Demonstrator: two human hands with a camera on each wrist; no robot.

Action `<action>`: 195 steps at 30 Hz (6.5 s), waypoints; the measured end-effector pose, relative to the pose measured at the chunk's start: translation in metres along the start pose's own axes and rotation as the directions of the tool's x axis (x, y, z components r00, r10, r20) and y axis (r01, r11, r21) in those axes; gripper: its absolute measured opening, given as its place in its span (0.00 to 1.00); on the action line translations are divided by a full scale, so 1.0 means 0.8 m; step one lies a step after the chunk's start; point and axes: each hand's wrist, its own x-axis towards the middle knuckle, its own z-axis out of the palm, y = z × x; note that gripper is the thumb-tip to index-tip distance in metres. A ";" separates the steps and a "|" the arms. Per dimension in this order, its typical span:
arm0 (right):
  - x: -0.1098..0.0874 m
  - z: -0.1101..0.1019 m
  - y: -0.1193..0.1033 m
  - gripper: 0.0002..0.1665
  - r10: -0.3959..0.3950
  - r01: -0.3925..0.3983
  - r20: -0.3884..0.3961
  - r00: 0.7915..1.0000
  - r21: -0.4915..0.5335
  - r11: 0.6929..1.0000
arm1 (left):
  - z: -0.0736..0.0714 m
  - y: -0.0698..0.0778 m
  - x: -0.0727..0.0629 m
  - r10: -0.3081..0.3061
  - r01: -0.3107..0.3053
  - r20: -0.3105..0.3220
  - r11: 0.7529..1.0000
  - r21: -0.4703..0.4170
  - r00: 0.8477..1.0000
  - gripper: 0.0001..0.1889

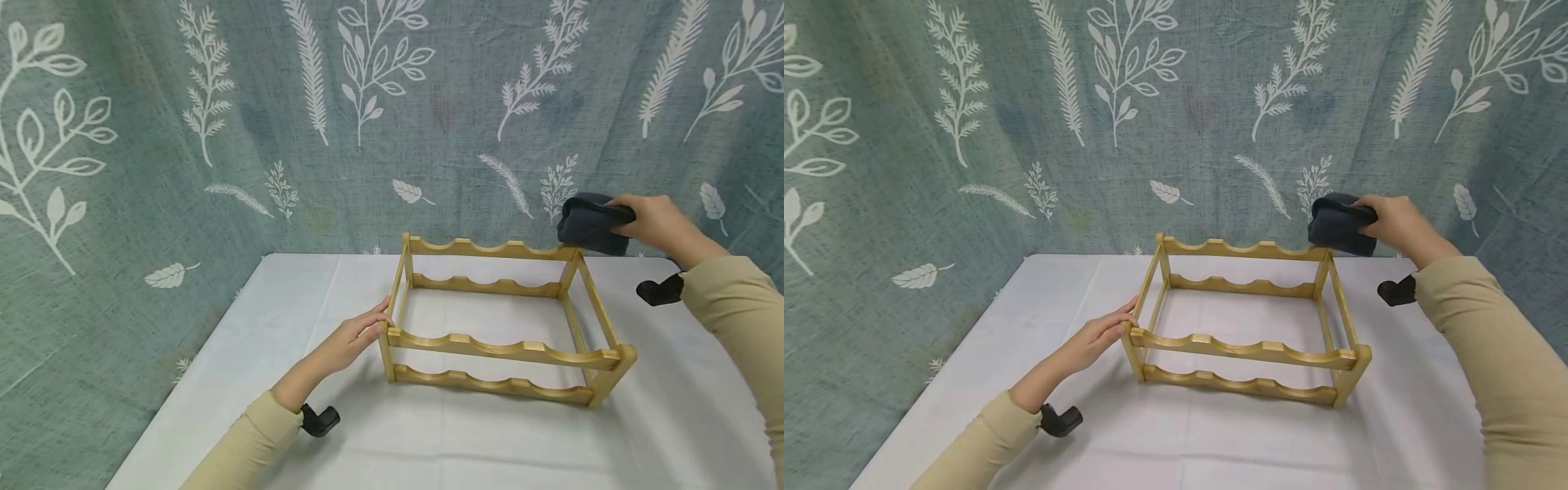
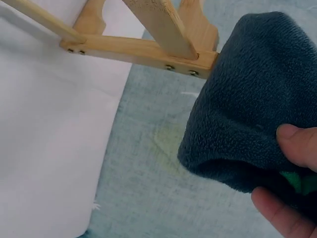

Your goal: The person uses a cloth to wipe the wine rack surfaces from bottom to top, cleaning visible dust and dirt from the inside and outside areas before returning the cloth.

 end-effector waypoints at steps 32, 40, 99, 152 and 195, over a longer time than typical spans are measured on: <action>-0.096 0.041 0.014 0.33 0.059 -0.042 -0.118 0.991 0.142 0.989 | -0.010 -0.006 0.008 0.030 -0.030 0.022 0.999 0.039 0.999 0.09; -0.079 0.028 0.012 0.32 0.156 -0.109 -0.270 0.950 0.179 0.978 | -0.037 -0.015 0.023 -0.001 0.014 0.098 0.991 -0.134 0.995 0.10; -0.131 0.042 -0.101 0.27 -0.224 0.088 0.407 0.886 0.328 0.941 | -0.089 -0.083 0.115 -0.448 0.459 0.107 0.875 -0.154 0.888 0.37; -0.158 0.124 -0.137 0.34 -0.342 0.463 -0.345 0.874 0.378 0.802 | -0.041 0.014 0.026 -0.209 0.205 0.236 0.978 0.041 0.949 0.52; -0.134 0.267 -0.276 0.23 -0.580 0.521 0.052 0.813 0.381 0.764 | -0.039 0.016 0.049 -0.293 0.289 0.293 0.955 0.059 0.910 0.63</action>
